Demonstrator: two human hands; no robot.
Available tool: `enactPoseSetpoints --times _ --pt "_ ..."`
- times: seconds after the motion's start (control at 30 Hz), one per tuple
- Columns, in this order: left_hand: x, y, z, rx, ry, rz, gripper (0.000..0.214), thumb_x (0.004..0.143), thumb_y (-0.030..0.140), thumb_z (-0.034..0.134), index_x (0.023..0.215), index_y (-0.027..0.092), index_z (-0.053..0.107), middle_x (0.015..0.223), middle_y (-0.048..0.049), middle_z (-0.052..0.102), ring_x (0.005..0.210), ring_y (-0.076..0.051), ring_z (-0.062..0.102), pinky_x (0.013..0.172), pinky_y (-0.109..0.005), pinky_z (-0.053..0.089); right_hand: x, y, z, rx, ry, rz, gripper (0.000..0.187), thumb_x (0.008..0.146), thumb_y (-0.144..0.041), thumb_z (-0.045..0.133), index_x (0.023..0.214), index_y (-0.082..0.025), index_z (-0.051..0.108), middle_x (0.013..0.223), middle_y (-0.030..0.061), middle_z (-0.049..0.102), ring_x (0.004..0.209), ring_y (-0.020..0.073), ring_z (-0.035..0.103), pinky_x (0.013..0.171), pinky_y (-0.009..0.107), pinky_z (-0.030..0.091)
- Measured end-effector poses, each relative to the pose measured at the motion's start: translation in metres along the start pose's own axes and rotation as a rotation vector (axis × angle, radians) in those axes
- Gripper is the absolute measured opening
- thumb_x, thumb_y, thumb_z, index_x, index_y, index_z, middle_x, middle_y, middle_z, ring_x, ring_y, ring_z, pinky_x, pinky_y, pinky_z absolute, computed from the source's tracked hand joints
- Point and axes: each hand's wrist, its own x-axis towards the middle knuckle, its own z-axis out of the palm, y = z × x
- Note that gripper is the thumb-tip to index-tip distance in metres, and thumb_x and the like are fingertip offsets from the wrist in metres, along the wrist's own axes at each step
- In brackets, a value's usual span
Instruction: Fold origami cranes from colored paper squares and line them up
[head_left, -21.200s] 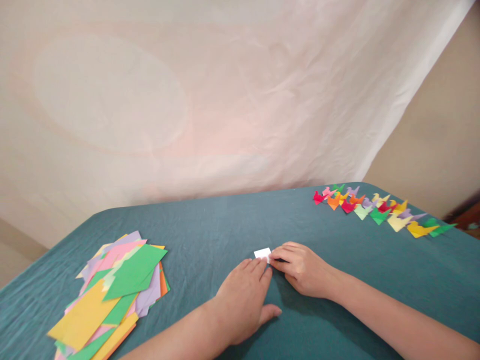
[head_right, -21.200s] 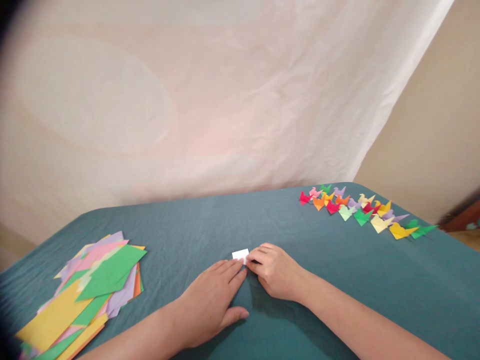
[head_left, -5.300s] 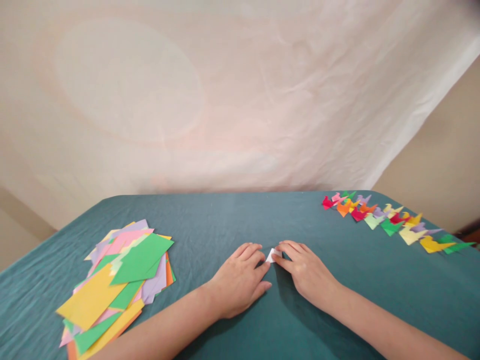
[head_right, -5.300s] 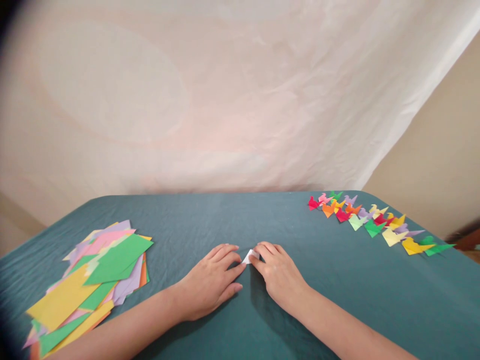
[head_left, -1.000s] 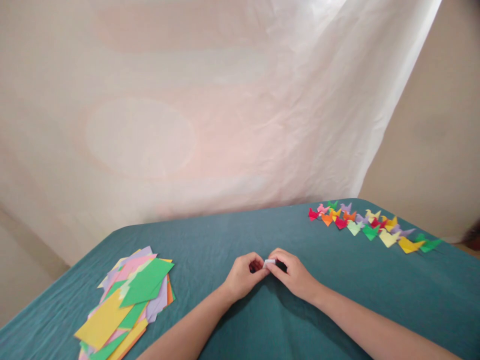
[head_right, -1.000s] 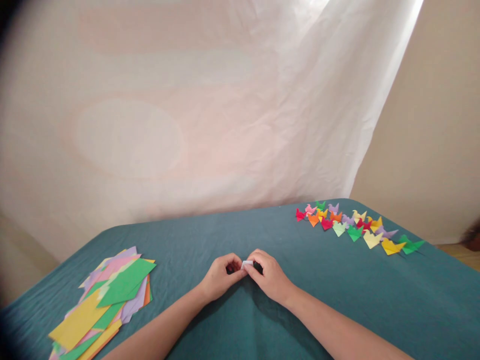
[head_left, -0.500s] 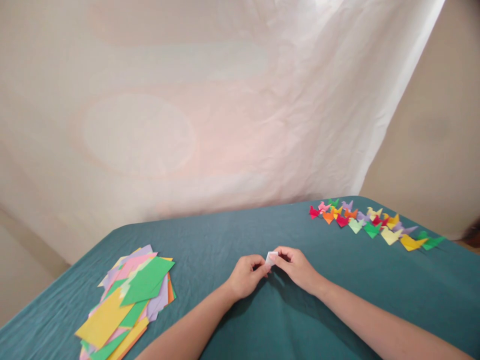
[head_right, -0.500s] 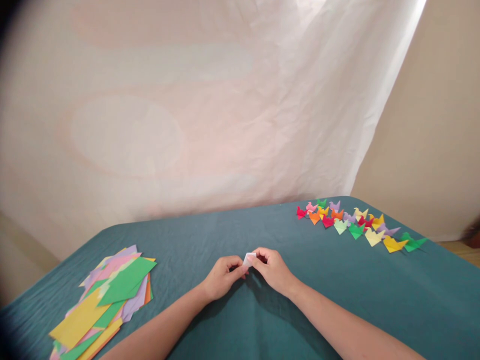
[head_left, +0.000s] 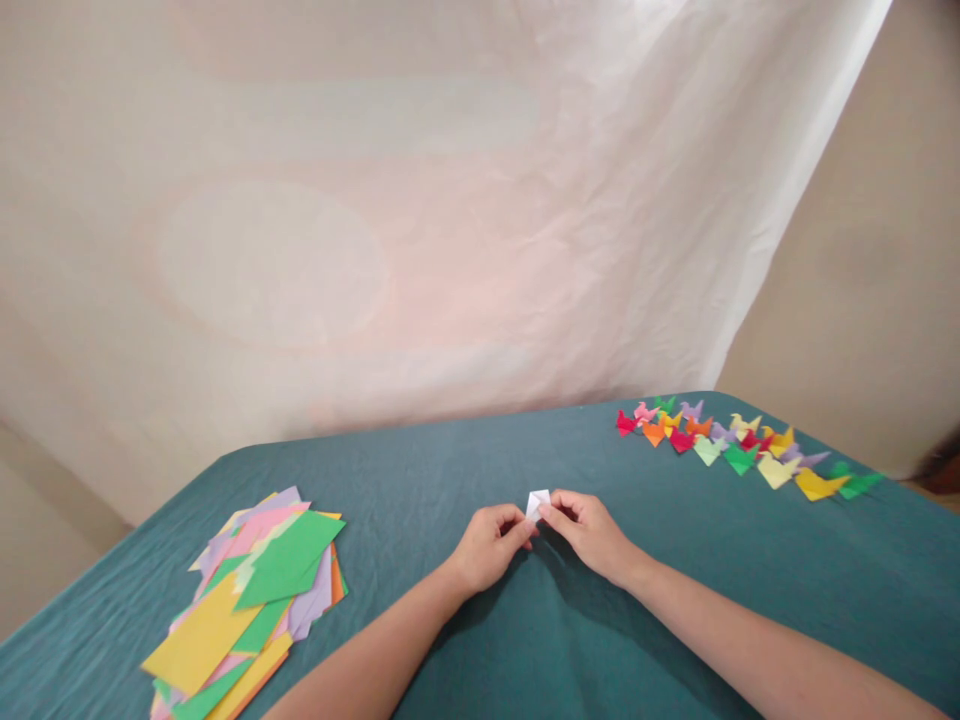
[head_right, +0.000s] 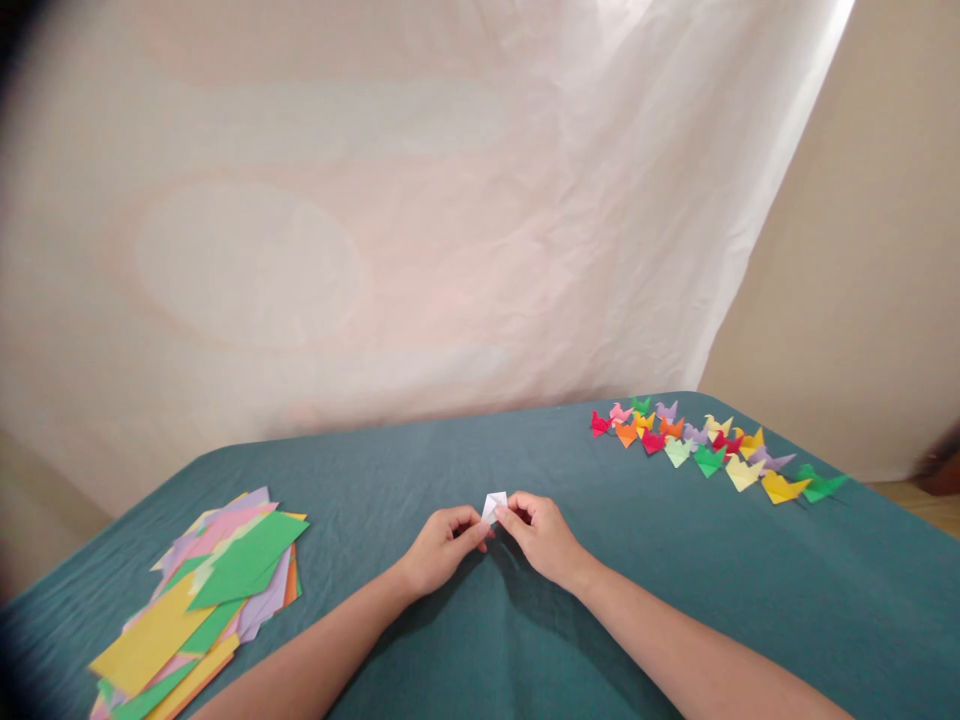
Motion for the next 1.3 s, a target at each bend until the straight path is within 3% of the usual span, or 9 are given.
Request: enactPoseSetpoints --times 0.23,0.37,0.63,0.83,1.07,1.3 --pt "-0.0013 0.0031 0.0018 0.049 0.042 -0.034 0.035 0.086 0.04 0.044 0.074 0.013 0.061 0.061 -0.0002 0.058 0.056 -0.011 0.048 0.054 -0.02 0.035 -0.0004 0.0002 0.0 0.12 -0.072 0.009 0.026 0.08 -0.04 0.056 0.084 -0.015 0.062 0.076 0.0018 0.063 0.068 0.0141 0.055 0.065 0.025 0.042" --pt "-0.0025 0.0038 0.0025 0.123 0.033 -0.009 0.036 0.087 0.04 0.043 0.068 0.014 0.059 0.062 0.0001 0.058 0.057 -0.011 0.048 0.055 -0.02 0.035 0.001 0.0019 0.0016 0.152 -0.045 0.055 0.029 0.078 -0.041 0.058 0.088 -0.015 0.061 0.079 0.0034 0.065 0.072 0.0156 0.057 0.065 0.026 0.044" --pt "-0.0032 0.0019 0.0037 0.232 0.017 0.066 0.033 0.088 0.036 0.042 0.068 0.016 0.059 0.067 -0.0009 0.061 0.061 -0.012 0.052 0.06 -0.021 0.037 0.0012 0.0005 -0.0013 0.048 -0.057 -0.002 0.024 0.081 -0.038 0.053 0.073 -0.016 0.06 0.067 -0.0001 0.06 0.064 0.0136 0.053 0.063 0.024 0.042" --pt "-0.0032 0.0024 0.0058 0.229 0.047 0.087 0.029 0.087 0.035 0.043 0.072 0.016 0.061 0.071 -0.0014 0.062 0.064 -0.013 0.053 0.063 -0.022 0.038 0.0016 -0.0011 -0.002 -0.012 -0.069 -0.014 0.025 0.081 -0.037 0.052 0.073 -0.016 0.062 0.068 0.0004 0.061 0.064 0.014 0.053 0.063 0.024 0.041" --pt "-0.0008 0.0006 0.003 0.135 0.037 0.022 0.034 0.087 0.038 0.043 0.07 0.014 0.06 0.067 -0.0009 0.061 0.062 -0.012 0.052 0.059 -0.021 0.037 0.0018 0.001 0.0008 0.015 -0.068 -0.007 0.035 0.086 -0.044 0.044 0.073 -0.016 0.061 0.068 0.0002 0.059 0.064 0.0135 0.051 0.06 0.023 0.038" --pt "-0.0001 -0.0018 0.0011 0.023 0.018 0.007 0.035 0.088 0.039 0.041 0.075 0.013 0.062 0.07 -0.0016 0.062 0.063 -0.012 0.052 0.06 -0.021 0.038 0.0009 0.0021 -0.0005 0.067 -0.027 0.008 0.031 0.083 -0.044 0.049 0.073 -0.016 0.058 0.064 -0.0017 0.054 0.058 0.0114 0.046 0.055 0.022 0.035"
